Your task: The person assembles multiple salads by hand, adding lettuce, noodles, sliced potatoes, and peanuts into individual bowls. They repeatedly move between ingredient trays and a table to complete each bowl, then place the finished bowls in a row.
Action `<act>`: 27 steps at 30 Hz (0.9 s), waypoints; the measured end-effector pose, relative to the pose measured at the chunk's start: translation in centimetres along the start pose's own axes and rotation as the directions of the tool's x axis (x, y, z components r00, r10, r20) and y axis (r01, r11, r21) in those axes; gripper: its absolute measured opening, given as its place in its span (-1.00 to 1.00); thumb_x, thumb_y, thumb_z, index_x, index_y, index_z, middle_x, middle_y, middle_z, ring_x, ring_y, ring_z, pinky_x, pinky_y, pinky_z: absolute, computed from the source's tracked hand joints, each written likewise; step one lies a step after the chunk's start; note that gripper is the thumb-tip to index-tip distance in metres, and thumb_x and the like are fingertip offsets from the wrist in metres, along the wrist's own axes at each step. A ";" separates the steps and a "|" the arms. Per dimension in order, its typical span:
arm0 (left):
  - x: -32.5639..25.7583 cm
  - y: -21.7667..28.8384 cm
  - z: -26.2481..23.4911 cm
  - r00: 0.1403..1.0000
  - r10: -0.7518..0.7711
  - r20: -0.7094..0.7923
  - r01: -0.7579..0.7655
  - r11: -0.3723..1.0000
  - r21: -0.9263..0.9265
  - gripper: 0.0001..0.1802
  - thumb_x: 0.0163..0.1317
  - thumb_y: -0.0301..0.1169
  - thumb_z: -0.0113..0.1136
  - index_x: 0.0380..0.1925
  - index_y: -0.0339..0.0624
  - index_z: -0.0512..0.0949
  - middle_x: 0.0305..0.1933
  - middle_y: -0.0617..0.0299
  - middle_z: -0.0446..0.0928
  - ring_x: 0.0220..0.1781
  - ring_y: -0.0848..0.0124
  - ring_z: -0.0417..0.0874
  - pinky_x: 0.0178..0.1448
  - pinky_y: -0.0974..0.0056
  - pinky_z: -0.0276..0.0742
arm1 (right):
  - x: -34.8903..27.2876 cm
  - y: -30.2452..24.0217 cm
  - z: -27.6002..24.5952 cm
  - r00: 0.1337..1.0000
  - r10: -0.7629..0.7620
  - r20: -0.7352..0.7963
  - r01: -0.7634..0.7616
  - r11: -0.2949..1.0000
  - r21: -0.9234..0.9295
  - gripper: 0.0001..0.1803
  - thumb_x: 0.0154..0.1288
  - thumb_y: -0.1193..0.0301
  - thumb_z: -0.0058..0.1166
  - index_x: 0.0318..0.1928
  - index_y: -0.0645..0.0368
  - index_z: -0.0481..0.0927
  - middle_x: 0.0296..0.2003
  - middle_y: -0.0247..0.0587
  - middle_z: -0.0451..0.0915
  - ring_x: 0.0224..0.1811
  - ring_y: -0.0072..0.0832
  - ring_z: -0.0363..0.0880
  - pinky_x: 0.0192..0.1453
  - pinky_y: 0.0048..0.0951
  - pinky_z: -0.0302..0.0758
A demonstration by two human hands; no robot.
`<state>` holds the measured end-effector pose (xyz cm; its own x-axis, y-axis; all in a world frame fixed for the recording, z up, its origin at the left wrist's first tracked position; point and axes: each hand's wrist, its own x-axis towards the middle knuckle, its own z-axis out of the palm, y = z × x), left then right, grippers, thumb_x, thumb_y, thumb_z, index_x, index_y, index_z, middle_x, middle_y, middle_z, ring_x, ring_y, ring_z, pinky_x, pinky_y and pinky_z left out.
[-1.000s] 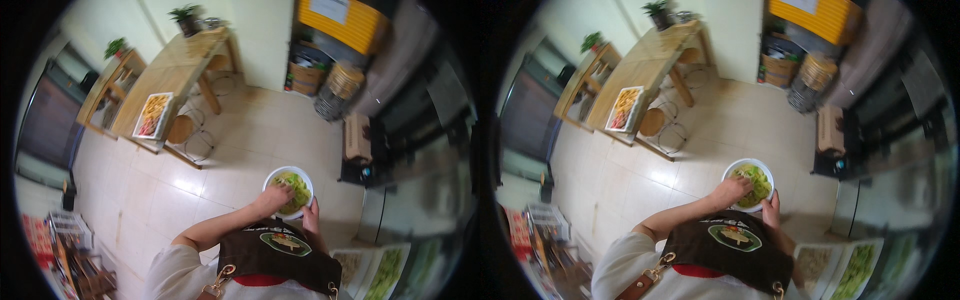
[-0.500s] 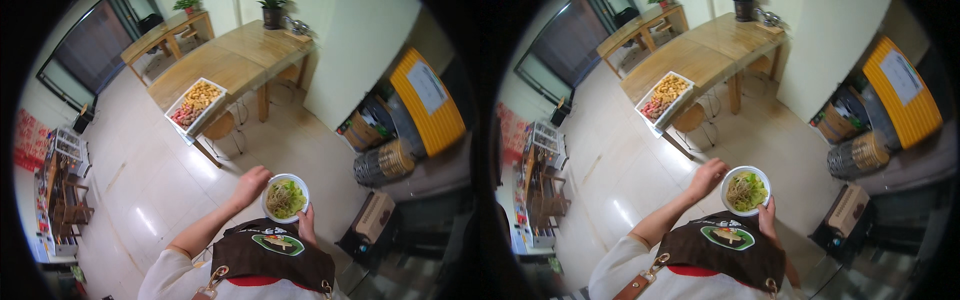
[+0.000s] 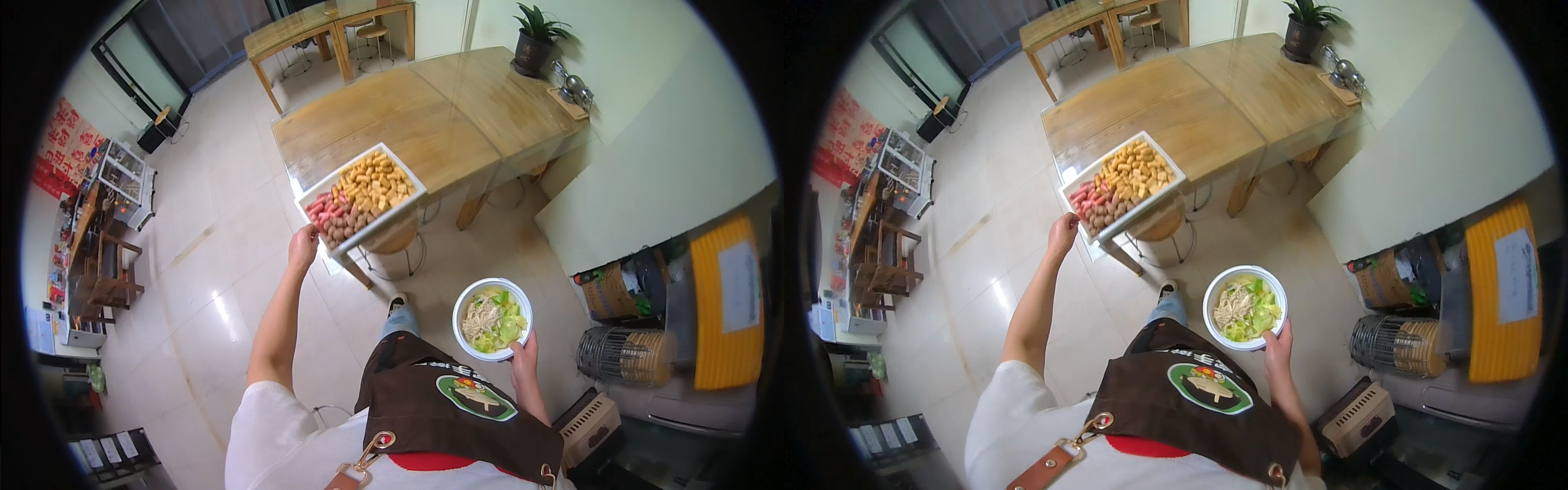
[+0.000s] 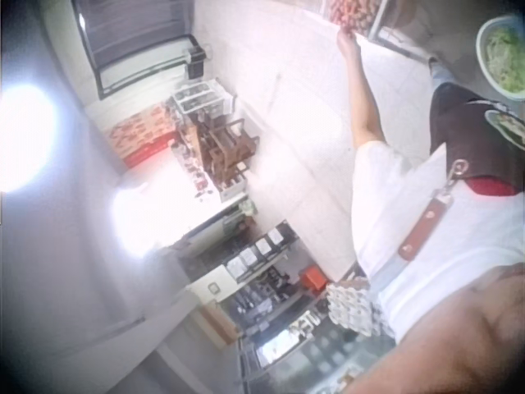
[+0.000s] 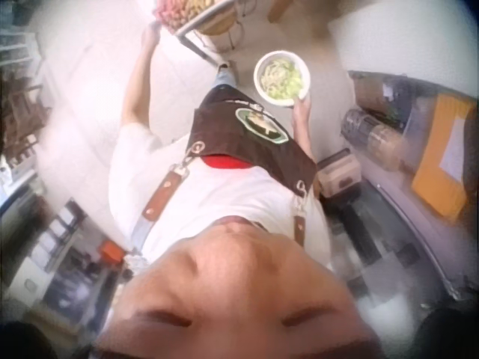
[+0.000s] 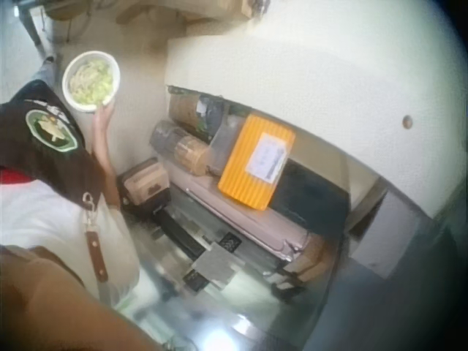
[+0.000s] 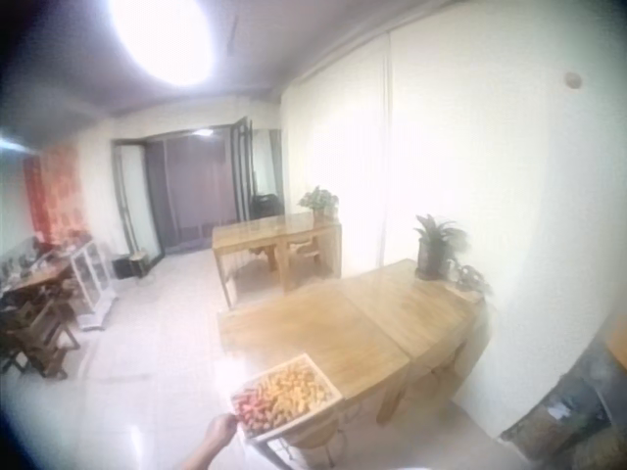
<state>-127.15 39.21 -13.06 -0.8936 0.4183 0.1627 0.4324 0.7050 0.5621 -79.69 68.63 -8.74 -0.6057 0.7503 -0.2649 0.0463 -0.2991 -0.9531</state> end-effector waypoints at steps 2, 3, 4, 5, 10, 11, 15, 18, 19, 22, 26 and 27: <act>4.8 -2.1 1.1 1.000 0.004 0.024 -0.007 0.995 0.104 -0.81 0.09 -0.48 0.04 -0.26 -0.21 0.52 -0.29 -0.05 0.56 -0.23 0.05 0.59 -0.15 0.08 0.50 | 1.9 -1.9 3.6 0.995 0.088 -0.042 -0.085 0.994 0.066 -0.41 0.06 0.66 -0.23 0.20 0.25 0.21 0.01 -0.12 0.43 -0.05 -0.38 0.52 -0.12 -0.42 0.55; 6.5 -2.2 1.8 0.999 0.012 0.042 -0.019 0.987 0.161 -0.80 0.11 -0.47 0.02 -0.24 -0.20 0.51 -0.26 -0.06 0.55 -0.22 0.04 0.59 -0.14 0.07 0.51 | 2.3 -2.8 5.3 0.987 0.139 -0.076 -0.131 0.987 0.097 -0.40 0.07 0.66 -0.23 0.21 0.24 0.19 0.04 -0.10 0.41 -0.02 -0.35 0.51 -0.10 -0.39 0.55; 8.0 -2.4 2.4 0.998 0.020 0.060 -0.033 0.975 0.219 -0.79 0.13 -0.46 0.01 -0.21 -0.19 0.50 -0.24 -0.06 0.55 -0.21 0.03 0.59 -0.13 0.06 0.51 | 3.1 -3.1 6.7 0.985 0.146 -0.097 -0.132 0.982 0.135 -0.40 0.08 0.65 -0.23 0.22 0.24 0.18 0.07 -0.09 0.39 0.01 -0.33 0.50 -0.07 -0.36 0.55; 9.2 -2.4 3.0 0.995 -0.025 0.094 0.001 0.970 0.245 -0.79 0.15 -0.44 -0.02 -0.20 -0.19 0.49 -0.22 -0.07 0.54 -0.20 0.02 0.59 -0.13 0.06 0.51 | 3.8 -3.1 7.8 0.981 0.154 -0.118 -0.132 0.975 0.177 -0.40 0.09 0.65 -0.24 0.23 0.24 0.17 0.09 -0.08 0.37 0.05 -0.30 0.48 -0.04 -0.33 0.54; 11.9 -2.0 4.2 0.943 -0.248 0.222 0.179 0.940 0.290 -0.77 0.27 -0.36 -0.14 -0.17 -0.17 0.44 -0.17 -0.07 0.51 -0.18 0.02 0.60 -0.15 0.03 0.52 | 7.1 -3.8 12.0 0.972 0.132 -0.192 -0.089 0.972 0.218 -0.40 0.12 0.64 -0.24 0.25 0.23 0.14 0.15 -0.04 0.32 0.15 -0.24 0.40 0.08 -0.22 0.50; 12.4 -2.1 4.4 0.948 -0.202 0.246 0.098 0.921 0.377 -0.77 0.27 -0.36 -0.15 -0.16 -0.17 0.44 -0.17 -0.06 0.51 -0.18 0.02 0.60 -0.15 0.04 0.52 | 8.0 -3.7 12.2 0.975 0.113 -0.192 -0.070 0.973 0.220 -0.40 0.12 0.63 -0.24 0.25 0.22 0.14 0.15 -0.04 0.32 0.16 -0.24 0.39 0.09 -0.21 0.50; 13.3 1.2 1.8 0.962 -0.143 0.233 0.085 0.967 0.239 -0.74 0.17 -0.30 0.07 -0.17 -0.16 0.44 -0.21 -0.05 0.51 -0.18 0.03 0.59 -0.14 0.04 0.51 | 9.4 -3.9 14.1 0.953 0.148 -0.263 -0.070 0.956 0.285 -0.41 0.14 0.65 -0.24 0.25 0.21 0.16 0.14 -0.06 0.33 0.16 -0.28 0.38 0.13 -0.24 0.45; 14.8 2.5 2.7 0.951 -0.076 0.299 0.085 0.996 -0.019 -0.74 0.12 -0.30 0.13 -0.24 -0.20 0.44 -0.25 -0.05 0.50 -0.21 0.02 0.56 -0.15 0.07 0.48 | 10.5 -4.8 15.8 0.950 0.196 -0.242 -0.134 0.959 0.250 -0.42 0.15 0.64 -0.24 0.25 0.20 0.16 0.11 -0.08 0.36 0.08 -0.30 0.45 -0.02 -0.31 0.54; 15.5 2.9 3.5 0.940 -0.045 0.339 0.082 0.992 -0.096 -0.75 0.12 -0.30 0.13 -0.25 -0.21 0.44 -0.26 -0.04 0.50 -0.22 0.02 0.56 -0.16 0.07 0.47 | 10.8 -5.1 16.3 0.951 0.197 -0.238 -0.137 0.959 0.247 -0.42 0.15 0.64 -0.24 0.24 0.20 0.17 0.09 -0.09 0.37 0.05 -0.31 0.47 -0.08 -0.34 0.55; 16.0 3.1 6.8 0.939 0.159 0.306 -0.186 0.981 0.061 -0.77 0.15 -0.32 0.10 -0.24 -0.19 0.43 -0.26 -0.10 0.42 -0.24 -0.02 0.54 -0.20 0.04 0.48 | 12.1 -5.5 17.6 0.956 0.183 -0.227 -0.126 0.961 0.246 -0.43 0.15 0.63 -0.23 0.23 0.19 0.18 0.04 -0.11 0.41 -0.05 -0.34 0.53 -0.24 -0.41 0.58; 15.6 3.5 8.0 0.944 0.069 0.322 -0.124 0.980 0.153 -0.79 0.14 -0.39 0.05 -0.21 -0.14 0.43 -0.19 -0.14 0.37 -0.24 -0.04 0.54 -0.24 0.03 0.52 | 12.7 -5.2 17.9 0.959 0.154 -0.239 -0.091 0.963 0.256 -0.44 0.15 0.63 -0.22 0.22 0.19 0.19 0.00 -0.11 0.44 -0.13 -0.37 0.56 -0.36 -0.45 0.57; 15.6 3.6 8.2 0.942 0.084 0.325 -0.152 0.969 0.192 -0.78 0.12 -0.41 0.05 -0.20 -0.13 0.43 -0.20 -0.14 0.37 -0.25 -0.03 0.54 -0.24 0.03 0.52 | 12.7 -5.0 17.9 0.960 0.151 -0.237 -0.089 0.963 0.255 -0.44 0.15 0.63 -0.22 0.22 0.19 0.19 0.00 -0.11 0.45 -0.15 -0.37 0.56 -0.37 -0.45 0.57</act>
<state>-138.52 52.93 -15.17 -0.7667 0.6389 -0.0631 0.5783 0.7299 0.3643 -101.83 69.16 -4.75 -0.3857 0.8147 -0.4331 -0.1040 -0.5048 -0.8570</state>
